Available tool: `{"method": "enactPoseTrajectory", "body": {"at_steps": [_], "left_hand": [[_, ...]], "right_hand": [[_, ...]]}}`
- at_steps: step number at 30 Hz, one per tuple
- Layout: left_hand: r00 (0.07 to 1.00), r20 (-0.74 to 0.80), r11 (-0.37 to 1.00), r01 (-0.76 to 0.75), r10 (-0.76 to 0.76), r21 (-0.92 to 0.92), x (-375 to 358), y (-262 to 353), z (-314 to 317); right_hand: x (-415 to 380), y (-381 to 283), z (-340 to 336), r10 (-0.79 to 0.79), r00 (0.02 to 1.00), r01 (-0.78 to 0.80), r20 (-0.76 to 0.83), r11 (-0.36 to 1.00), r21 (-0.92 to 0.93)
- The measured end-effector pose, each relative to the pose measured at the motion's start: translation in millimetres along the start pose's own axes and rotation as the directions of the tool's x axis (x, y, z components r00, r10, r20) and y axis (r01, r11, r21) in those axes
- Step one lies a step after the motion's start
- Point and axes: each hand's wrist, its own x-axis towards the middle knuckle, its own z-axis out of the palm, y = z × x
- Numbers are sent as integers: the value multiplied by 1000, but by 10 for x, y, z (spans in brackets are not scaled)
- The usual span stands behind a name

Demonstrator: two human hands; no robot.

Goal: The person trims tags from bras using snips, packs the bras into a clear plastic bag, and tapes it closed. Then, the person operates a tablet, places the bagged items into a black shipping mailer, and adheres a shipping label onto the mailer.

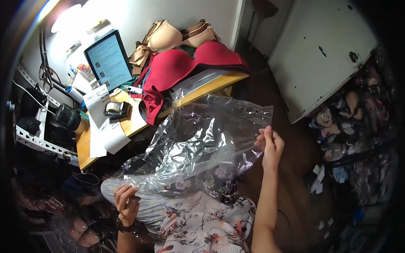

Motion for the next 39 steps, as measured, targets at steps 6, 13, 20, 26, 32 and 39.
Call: {"method": "enactPoseTrajectory", "body": {"at_steps": [6, 13, 20, 26, 32, 39], "left_hand": [[996, 59, 990, -62, 70, -127, -258, 261, 333], [937, 327, 956, -22, 122, -292, -162, 887, 600], [843, 533, 620, 381, 72, -686, 265, 1323, 762], [857, 113, 789, 509, -503, -344, 593, 466, 1211], [522, 637, 63, 799, -568, -598, 678, -63, 1667], [454, 454, 24, 726, -767, -687, 259, -132, 1397]], "right_hand": [[172, 122, -122, 219, 966, -236, 136, 963, 131], [-329, 418, -158, -81, 989, 134, 121, 827, -546], [-1333, 459, 437, 239, 628, 643, 741, 377, -666], [-1537, 608, 371, 120, 577, 667, 808, 501, -551], [-1379, 464, 276, 212, 697, 503, 685, 536, -678], [-718, -163, 166, -251, 966, 223, 56, 709, -670]]}}
